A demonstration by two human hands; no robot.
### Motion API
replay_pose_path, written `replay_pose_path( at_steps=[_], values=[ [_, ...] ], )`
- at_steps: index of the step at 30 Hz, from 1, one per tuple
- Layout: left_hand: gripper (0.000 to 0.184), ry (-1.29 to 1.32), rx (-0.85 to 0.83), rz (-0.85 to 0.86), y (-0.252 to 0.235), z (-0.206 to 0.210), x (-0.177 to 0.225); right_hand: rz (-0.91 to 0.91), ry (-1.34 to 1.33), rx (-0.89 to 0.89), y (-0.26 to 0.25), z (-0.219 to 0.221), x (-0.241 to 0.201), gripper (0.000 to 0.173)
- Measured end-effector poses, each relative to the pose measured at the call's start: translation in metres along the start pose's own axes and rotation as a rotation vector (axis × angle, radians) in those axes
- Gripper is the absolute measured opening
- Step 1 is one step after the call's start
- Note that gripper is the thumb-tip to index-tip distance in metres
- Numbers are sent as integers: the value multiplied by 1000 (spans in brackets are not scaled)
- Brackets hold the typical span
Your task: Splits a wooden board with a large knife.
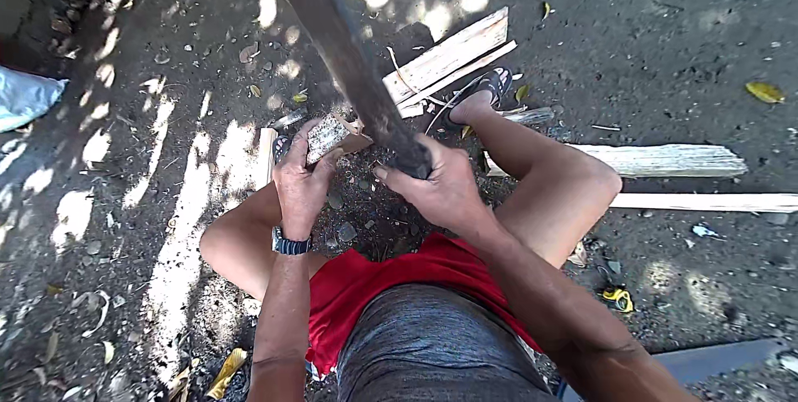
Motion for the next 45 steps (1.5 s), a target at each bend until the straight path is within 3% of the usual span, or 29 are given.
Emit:
replay_pose_path(
  at_steps=[4,6,8,12,17,21,25,27,29,32,34,40,45],
  values=[
    [58,3,8,-24,-13,-2,2,-371,-144,127,-9,-32,-69,24],
    [58,-14,9,-10,-15,-4,2,-435,-164,156,-15,-34,-77,22],
    [58,-21,12,-6,-15,-4,-1,-324,-78,102,-21,-19,-48,26],
    [59,-42,37,-66,-16,-5,-5,69,211,-121,-30,39,81,30],
    [57,2,8,-31,-16,-13,-12,254,18,-242,-34,39,85,26],
    [50,38,90,-31,-36,-7,-19,69,177,-141,-30,17,32,31],
    [52,103,69,14,-44,-5,-19,-304,-54,27,-38,-6,-37,27],
    [53,65,43,-7,-43,-7,-14,-401,-85,76,-46,-6,-43,25],
    [57,15,-13,-67,-35,-10,-10,-290,-7,36,-51,12,-5,27],
    [59,-6,9,-117,-28,-13,-14,118,156,-130,-56,54,97,26],
    [60,23,52,-105,-27,-16,-19,177,198,-177,-58,66,120,28],
    [60,-6,60,-85,-18,-16,-21,143,253,-191,-40,44,70,34],
    [56,66,18,-62,-34,-11,-15,-347,-41,22,-53,14,-22,27]
  ],
)
Point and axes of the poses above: each hand's wrist, its own y-axis away from the middle knuckle, its own z-axis out of the palm, x = y × z, the point moved 4 cm from there along -y, towards the middle knuckle, and after that the axes turned 1 degree about z, right-handed, at the moved point
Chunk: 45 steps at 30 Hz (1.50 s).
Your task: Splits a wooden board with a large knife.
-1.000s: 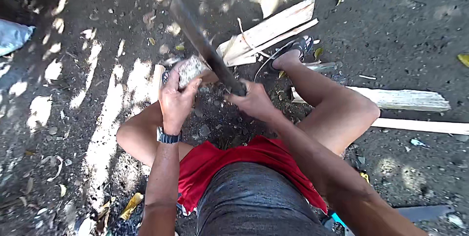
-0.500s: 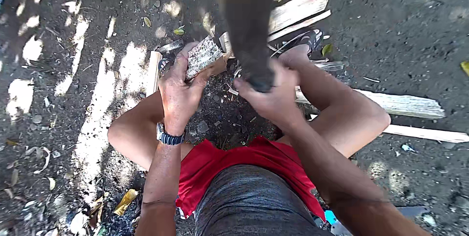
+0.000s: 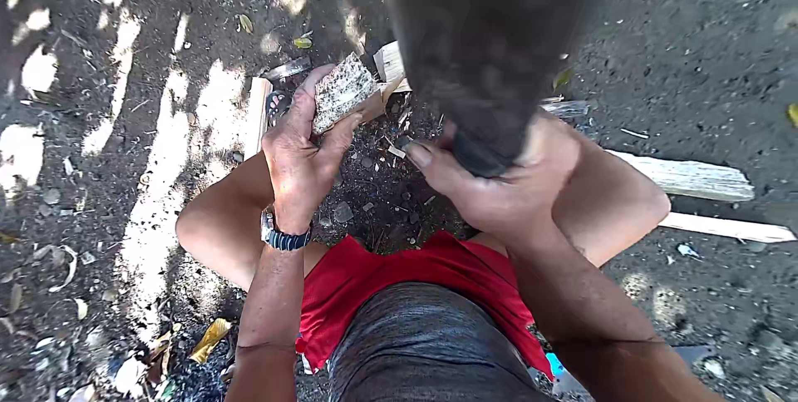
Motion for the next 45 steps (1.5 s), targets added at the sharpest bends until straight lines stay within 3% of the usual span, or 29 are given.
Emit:
replay_pose_path(
  at_steps=[2,3,8,11,14,17,23,28,31,36,38,41,45],
  values=[
    [50,-8,32,30,-4,3,-1,-91,-42,40,-8,1,2,27],
    [51,-16,37,14,-4,3,-1,-52,-1,15,-6,7,18,28],
    [62,-49,7,-45,5,-3,-5,668,363,-370,60,57,212,35],
    [57,-9,42,-25,9,-15,-11,937,395,-431,111,59,268,45],
    [52,94,131,24,21,-31,-7,1101,352,-416,144,42,251,49],
    [53,54,183,90,21,-41,10,1061,331,-397,137,33,225,47],
    [53,8,149,79,23,-41,9,724,193,-204,81,26,145,38],
    [53,-47,145,93,8,-37,12,280,-55,-66,37,20,82,26],
    [54,-120,158,71,-1,-35,13,298,30,-125,39,30,99,26],
    [58,-38,46,42,-4,-42,10,797,292,-476,102,62,230,41],
    [56,-8,36,68,-10,-46,7,899,323,-522,113,59,251,48],
    [54,-47,66,-1,-8,-51,-3,891,313,-495,107,48,210,53],
    [52,-9,83,-48,-29,-53,-12,546,92,-251,45,40,133,36]
  ],
)
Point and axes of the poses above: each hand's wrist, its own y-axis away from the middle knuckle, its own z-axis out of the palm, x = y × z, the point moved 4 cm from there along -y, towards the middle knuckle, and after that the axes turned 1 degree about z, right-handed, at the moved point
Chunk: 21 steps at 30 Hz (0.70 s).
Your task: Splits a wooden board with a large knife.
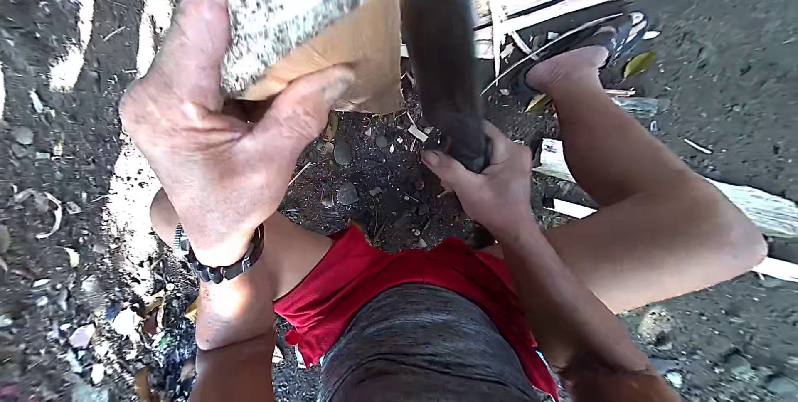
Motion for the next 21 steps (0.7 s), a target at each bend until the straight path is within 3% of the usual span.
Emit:
replay_pose_path(
  at_steps=[2,4,6,10,13,15,18,21],
  values=[
    [49,-4,-4,-3,-5,-2,-2,-210,-134,75,-3,-8,-30,25],
    [51,25,-4,-6,-6,-5,-6,-269,-155,110,-8,-7,-35,22],
    [54,38,0,-16,-5,-6,-8,-146,-48,60,-17,6,-8,27],
    [53,63,-31,7,0,-9,-6,271,202,-201,-23,34,83,45],
    [46,56,27,71,-15,-12,-16,385,199,-210,-15,26,93,53],
    [39,84,73,34,-20,-10,-23,298,106,-141,-1,13,60,48],
    [36,148,58,43,-38,-11,-25,-52,-163,-13,-17,-1,-6,26],
    [35,161,3,32,-46,-11,-24,-282,-277,55,-29,-9,-43,21]
  ],
)
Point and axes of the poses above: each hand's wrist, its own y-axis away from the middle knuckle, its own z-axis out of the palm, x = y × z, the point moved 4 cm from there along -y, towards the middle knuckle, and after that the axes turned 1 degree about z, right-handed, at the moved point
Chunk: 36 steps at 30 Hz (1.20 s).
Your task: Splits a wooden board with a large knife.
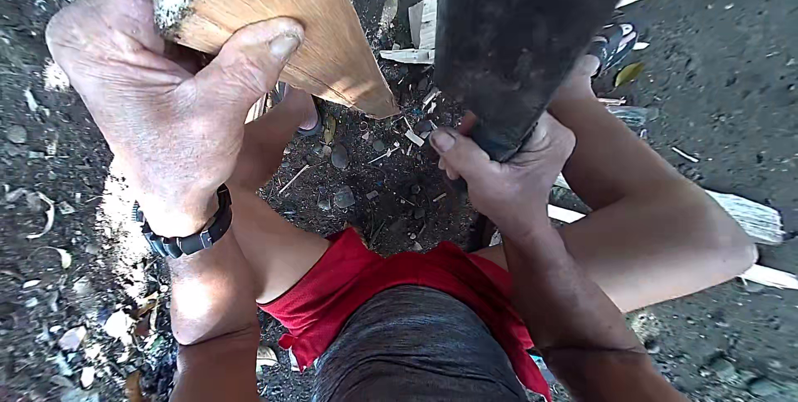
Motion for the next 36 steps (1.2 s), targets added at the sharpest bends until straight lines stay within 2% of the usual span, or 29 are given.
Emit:
replay_pose_path(
  at_steps=[3,6,9,12,15,17,18,20,23,24,26,27,29,33,35,36],
  values=[
    [37,-8,0,11,2,3,2,40,82,-6,-7,11,32,25],
    [38,-20,-15,32,8,8,7,294,189,-94,7,23,88,35],
    [37,-43,-27,42,10,7,10,336,245,-125,13,21,79,34],
    [31,-32,-5,18,8,6,4,197,122,-69,5,16,38,27],
    [22,-43,6,4,3,4,1,-114,-83,31,-21,11,-10,21],
    [19,-36,-8,5,0,4,1,-224,-124,82,-33,11,-21,21],
    [19,-39,-10,4,-1,5,2,-215,-97,75,-33,12,-15,23],
    [18,-55,-9,1,-1,6,2,-46,39,9,-19,19,26,25],
    [19,-84,17,2,0,0,-4,339,201,-89,9,28,118,32],
    [20,-67,19,2,1,-2,-6,399,223,-105,13,29,127,35],
    [20,-70,10,4,-1,-5,-10,428,333,-123,15,29,116,43],
    [17,-58,-1,-18,2,-5,-10,415,365,-125,18,25,101,43],
    [15,-74,-8,2,-6,-5,-9,270,294,-68,6,20,68,38],
    [15,-92,-8,-6,-3,-1,-9,-152,33,35,-24,11,-3,24],
    [13,-95,-6,-4,-5,1,-7,-212,11,53,-33,14,-8,23],
    [13,-98,-2,-10,-5,2,-5,-162,33,35,-32,18,5,24]
  ],
)
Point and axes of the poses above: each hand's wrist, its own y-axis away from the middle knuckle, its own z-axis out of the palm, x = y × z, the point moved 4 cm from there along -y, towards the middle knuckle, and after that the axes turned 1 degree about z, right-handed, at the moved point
